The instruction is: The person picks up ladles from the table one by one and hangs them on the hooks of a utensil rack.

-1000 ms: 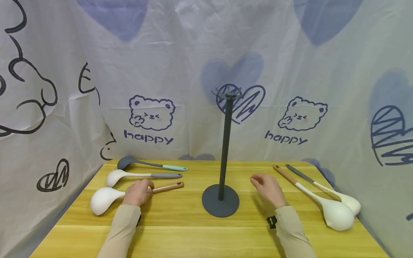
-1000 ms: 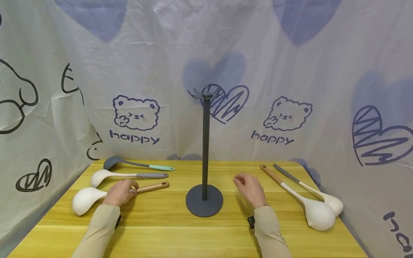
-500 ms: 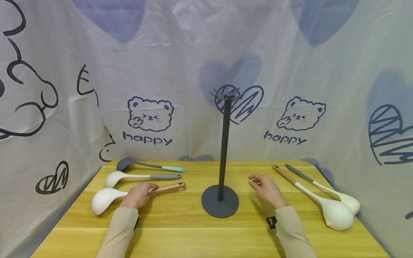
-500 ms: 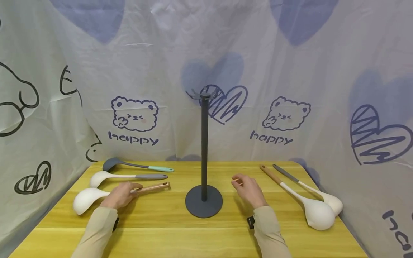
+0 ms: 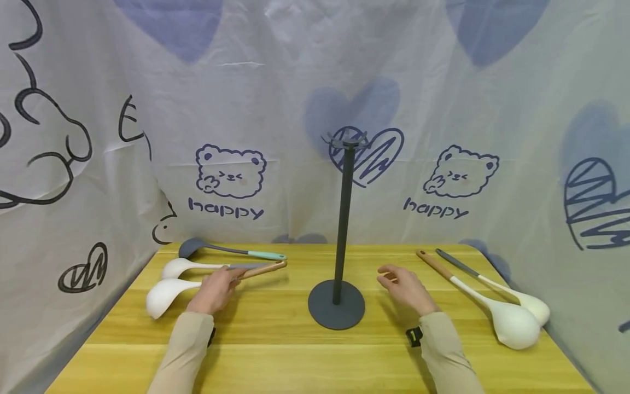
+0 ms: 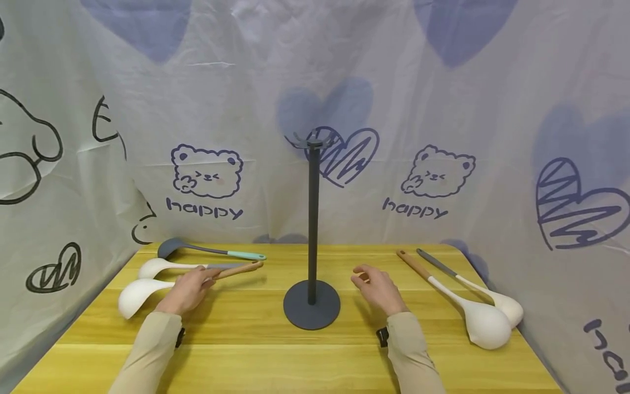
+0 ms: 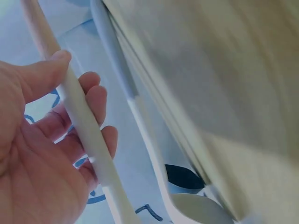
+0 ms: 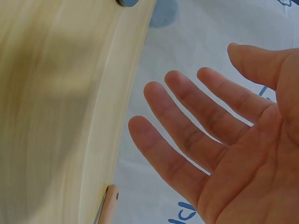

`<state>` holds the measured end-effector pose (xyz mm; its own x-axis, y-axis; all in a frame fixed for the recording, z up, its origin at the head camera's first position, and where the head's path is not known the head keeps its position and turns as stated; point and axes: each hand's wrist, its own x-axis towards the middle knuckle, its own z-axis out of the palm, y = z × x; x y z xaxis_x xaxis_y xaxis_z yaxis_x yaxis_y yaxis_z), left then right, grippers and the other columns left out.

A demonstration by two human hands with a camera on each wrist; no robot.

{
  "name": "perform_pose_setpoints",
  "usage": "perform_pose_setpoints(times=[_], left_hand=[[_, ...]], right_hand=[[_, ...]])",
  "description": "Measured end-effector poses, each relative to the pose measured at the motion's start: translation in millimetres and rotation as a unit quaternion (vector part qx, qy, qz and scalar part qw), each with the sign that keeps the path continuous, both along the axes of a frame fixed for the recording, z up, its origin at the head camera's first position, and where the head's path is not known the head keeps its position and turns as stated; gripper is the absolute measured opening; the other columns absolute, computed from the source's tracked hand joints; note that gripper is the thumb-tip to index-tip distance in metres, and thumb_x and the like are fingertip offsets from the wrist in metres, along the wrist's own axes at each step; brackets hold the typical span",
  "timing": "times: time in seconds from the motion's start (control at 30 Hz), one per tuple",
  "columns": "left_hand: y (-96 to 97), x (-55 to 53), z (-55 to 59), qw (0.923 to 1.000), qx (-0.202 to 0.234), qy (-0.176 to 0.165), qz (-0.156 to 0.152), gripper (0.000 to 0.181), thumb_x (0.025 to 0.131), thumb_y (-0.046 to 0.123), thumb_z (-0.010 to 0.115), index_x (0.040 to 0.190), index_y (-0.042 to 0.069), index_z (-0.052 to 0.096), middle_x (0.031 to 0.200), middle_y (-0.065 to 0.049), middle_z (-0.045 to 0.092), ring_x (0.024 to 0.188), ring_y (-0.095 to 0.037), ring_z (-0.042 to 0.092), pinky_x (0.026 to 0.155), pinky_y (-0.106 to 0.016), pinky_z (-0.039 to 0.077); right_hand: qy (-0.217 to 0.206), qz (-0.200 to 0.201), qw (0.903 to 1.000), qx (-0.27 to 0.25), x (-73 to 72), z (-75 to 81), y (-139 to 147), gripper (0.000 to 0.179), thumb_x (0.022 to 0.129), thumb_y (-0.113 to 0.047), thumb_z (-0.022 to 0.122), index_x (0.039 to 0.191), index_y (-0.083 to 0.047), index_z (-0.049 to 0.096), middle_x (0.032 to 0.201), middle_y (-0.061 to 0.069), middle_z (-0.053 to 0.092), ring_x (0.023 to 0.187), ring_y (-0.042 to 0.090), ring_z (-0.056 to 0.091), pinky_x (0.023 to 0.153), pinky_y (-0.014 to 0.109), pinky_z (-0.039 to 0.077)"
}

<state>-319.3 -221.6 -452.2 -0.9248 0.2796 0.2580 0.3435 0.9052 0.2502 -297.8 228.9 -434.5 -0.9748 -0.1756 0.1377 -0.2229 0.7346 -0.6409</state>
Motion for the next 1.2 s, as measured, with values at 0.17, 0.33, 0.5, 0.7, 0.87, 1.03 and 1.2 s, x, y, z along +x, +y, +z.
perform_pose_setpoints(times=[0.17,0.33,0.5,0.7,0.87,1.03,1.2], left_hand=[[8.7,3.0,7.2,0.9996,0.022,0.015,0.008,0.034,0.097,0.010,0.060,0.130,0.013,0.064,0.089,-0.007,0.064,0.081,-0.027,0.060,0.074,-0.047,0.044],[17.7,4.9,10.8,0.9993,0.033,0.015,0.007,0.038,0.100,0.010,0.055,0.137,0.019,0.059,0.084,-0.005,0.057,0.076,-0.022,0.052,0.076,-0.045,0.040],[26.8,6.1,16.5,0.9984,0.055,0.015,0.003,0.040,0.101,0.011,0.051,0.140,0.018,0.055,0.080,-0.005,0.051,0.070,-0.019,0.043,0.072,-0.036,0.032],[37.8,7.0,20.4,0.9966,0.077,0.030,0.004,0.040,0.102,0.011,0.050,0.141,0.016,0.054,0.082,-0.007,0.052,0.073,-0.022,0.046,0.073,-0.039,0.034],[43.9,8.2,22.2,0.9959,0.081,0.040,0.001,0.039,0.100,0.010,0.052,0.139,0.015,0.056,0.083,-0.007,0.053,0.074,-0.022,0.047,0.073,-0.038,0.033],[52.6,9.2,23.3,0.9926,0.104,0.061,-0.016,0.038,0.101,0.012,0.052,0.139,0.015,0.056,0.083,-0.004,0.051,0.075,-0.019,0.045,0.074,-0.035,0.032],[58.6,9.8,25.8,0.9859,0.147,0.079,-0.007,0.039,0.103,0.017,0.051,0.142,0.018,0.053,0.084,-0.003,0.050,0.075,-0.018,0.043,0.074,-0.034,0.030]], right_hand=[[-0.002,0.004,1.0000,-0.002,-1.0,-0.7,0.7,0.032,0.101,-0.023,0.056,0.125,-0.004,0.063,0.120,0.017,0.067,0.106,0.035,0.066,0.088,0.047,0.055],[-0.002,0.001,1.0000,0.001,-0.9,-1.7,-0.8,0.030,0.100,-0.022,0.057,0.123,-0.004,0.064,0.118,0.016,0.068,0.105,0.035,0.066,0.088,0.047,0.054],[0.001,0.004,0.9998,0.017,-0.3,-1.5,-5.7,0.031,0.100,-0.022,0.057,0.123,-0.004,0.063,0.118,0.017,0.068,0.108,0.036,0.065,0.092,0.049,0.053],[0.015,-0.017,0.9988,0.044,0.0,-2.4,-9.1,0.032,0.100,-0.026,0.056,0.125,-0.006,0.063,0.128,0.017,0.064,0.120,0.038,0.058,0.099,0.054,0.047],[0.030,-0.024,0.9984,0.042,0.0,1.2,-12.1,0.033,0.100,-0.025,0.057,0.126,-0.006,0.063,0.131,0.016,0.062,0.125,0.039,0.054,0.103,0.056,0.043],[0.038,-0.026,0.9984,0.033,2.6,4.3,-15.7,0.033,0.100,-0.025,0.058,0.127,-0.008,0.064,0.131,0.014,0.063,0.124,0.037,0.055,0.103,0.055,0.044],[0.044,-0.021,0.9986,0.019,2.9,7.9,-20.7,0.034,0.100,-0.030,0.057,0.126,-0.010,0.065,0.127,0.011,0.066,0.120,0.032,0.059,0.101,0.052,0.047]])
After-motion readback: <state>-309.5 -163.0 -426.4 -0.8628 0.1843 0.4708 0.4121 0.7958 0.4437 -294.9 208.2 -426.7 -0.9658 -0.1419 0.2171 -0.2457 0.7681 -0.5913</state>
